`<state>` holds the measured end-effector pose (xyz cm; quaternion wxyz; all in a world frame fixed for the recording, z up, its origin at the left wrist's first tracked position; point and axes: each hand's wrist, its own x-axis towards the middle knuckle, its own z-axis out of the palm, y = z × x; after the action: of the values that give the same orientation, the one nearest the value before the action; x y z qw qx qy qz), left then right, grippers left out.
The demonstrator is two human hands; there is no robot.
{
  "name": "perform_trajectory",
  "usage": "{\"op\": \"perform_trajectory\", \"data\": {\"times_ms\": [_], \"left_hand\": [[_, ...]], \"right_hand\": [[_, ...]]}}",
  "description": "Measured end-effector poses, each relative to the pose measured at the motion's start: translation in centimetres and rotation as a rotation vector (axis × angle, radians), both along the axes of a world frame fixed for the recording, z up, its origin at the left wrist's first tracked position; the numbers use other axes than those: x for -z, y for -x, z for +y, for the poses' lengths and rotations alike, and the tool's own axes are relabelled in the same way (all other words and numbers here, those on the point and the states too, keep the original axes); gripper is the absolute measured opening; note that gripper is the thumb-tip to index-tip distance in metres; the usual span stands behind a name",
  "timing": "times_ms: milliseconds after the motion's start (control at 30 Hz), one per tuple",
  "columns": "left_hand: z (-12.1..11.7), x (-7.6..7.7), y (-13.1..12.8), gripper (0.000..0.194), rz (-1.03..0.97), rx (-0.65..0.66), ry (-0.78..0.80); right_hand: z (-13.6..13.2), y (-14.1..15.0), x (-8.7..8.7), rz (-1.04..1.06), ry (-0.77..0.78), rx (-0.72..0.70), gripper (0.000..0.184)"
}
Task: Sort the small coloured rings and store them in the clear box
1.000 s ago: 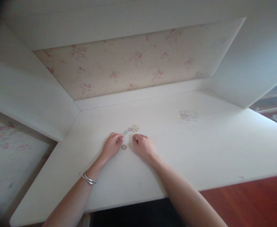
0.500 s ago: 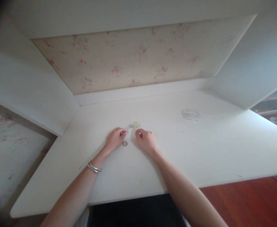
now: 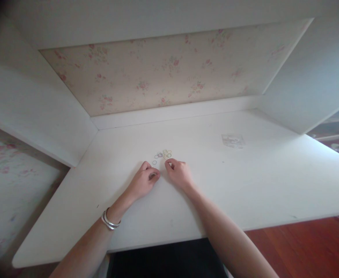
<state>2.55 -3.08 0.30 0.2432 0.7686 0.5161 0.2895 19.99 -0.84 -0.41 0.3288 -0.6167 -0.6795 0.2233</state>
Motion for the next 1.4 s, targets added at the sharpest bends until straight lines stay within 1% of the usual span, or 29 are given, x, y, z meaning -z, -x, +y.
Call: {"op": "perform_trajectory", "data": {"times_ms": [100, 200, 333, 433, 533, 633, 767, 867, 967, 1100, 1200, 1267, 1400], "left_hand": [[-0.2, 0.0, -0.1, 0.016, 0.037, 0.01, -0.004], [-0.2, -0.2, -0.2, 0.016, 0.026, -0.007, 0.019], [0.2, -0.6, 0.0, 0.013, -0.047, -0.102, 0.048], [0.8, -0.6, 0.4, 0.015, -0.194, -0.187, 0.165], [1.3, -0.5, 0.7, 0.02, -0.368, -0.253, 0.293], [1.5, -0.6, 0.9, 0.024, -0.456, -0.277, 0.321], [1.6, -1.1, 1.2, 0.028, -0.538, -0.29, 0.394], [1.7, -1.3, 1.5, 0.03, -0.597, -0.296, 0.49], [1.7, -1.3, 1.7, 0.03, -0.67, -0.269, 0.561], [1.8, -1.4, 1.9, 0.029, -0.695, -0.23, 0.575], [1.8, -1.2, 2.1, 0.029, -0.692, -0.224, 0.574], [1.9, -1.0, 2.1, 0.03, -0.684, -0.223, 0.576], [2.0, -0.5, 2.2, 0.03, -0.676, -0.22, 0.572]], "right_hand": [[0.0, 0.0, -0.1, -0.015, 0.01, -0.005, 0.028], [-0.1, 0.1, -0.1, -0.049, 0.023, -0.024, 0.029], [-0.3, 0.1, 0.1, -0.135, 0.01, -0.094, 0.028], [-0.5, 0.3, 0.1, -0.213, -0.076, -0.205, 0.027], [-0.6, 0.7, -0.1, -0.367, -0.119, -0.299, 0.034], [-0.6, 1.2, -0.4, -0.484, -0.09, -0.34, 0.04], [-0.4, 1.7, -0.5, -0.535, -0.088, -0.346, 0.039], [-0.2, 1.5, -0.3, -0.492, -0.089, -0.331, 0.035], [0.1, 1.0, 0.0, -0.384, -0.088, -0.324, 0.029], [0.5, 0.4, 0.4, -0.212, -0.081, -0.35, 0.024], [0.7, 0.2, 0.5, -0.106, -0.05, -0.334, 0.021], [0.8, 0.2, 0.6, -0.093, -0.031, -0.323, 0.02], [1.0, 0.2, 0.7, -0.163, -0.042, -0.343, 0.021]]}}
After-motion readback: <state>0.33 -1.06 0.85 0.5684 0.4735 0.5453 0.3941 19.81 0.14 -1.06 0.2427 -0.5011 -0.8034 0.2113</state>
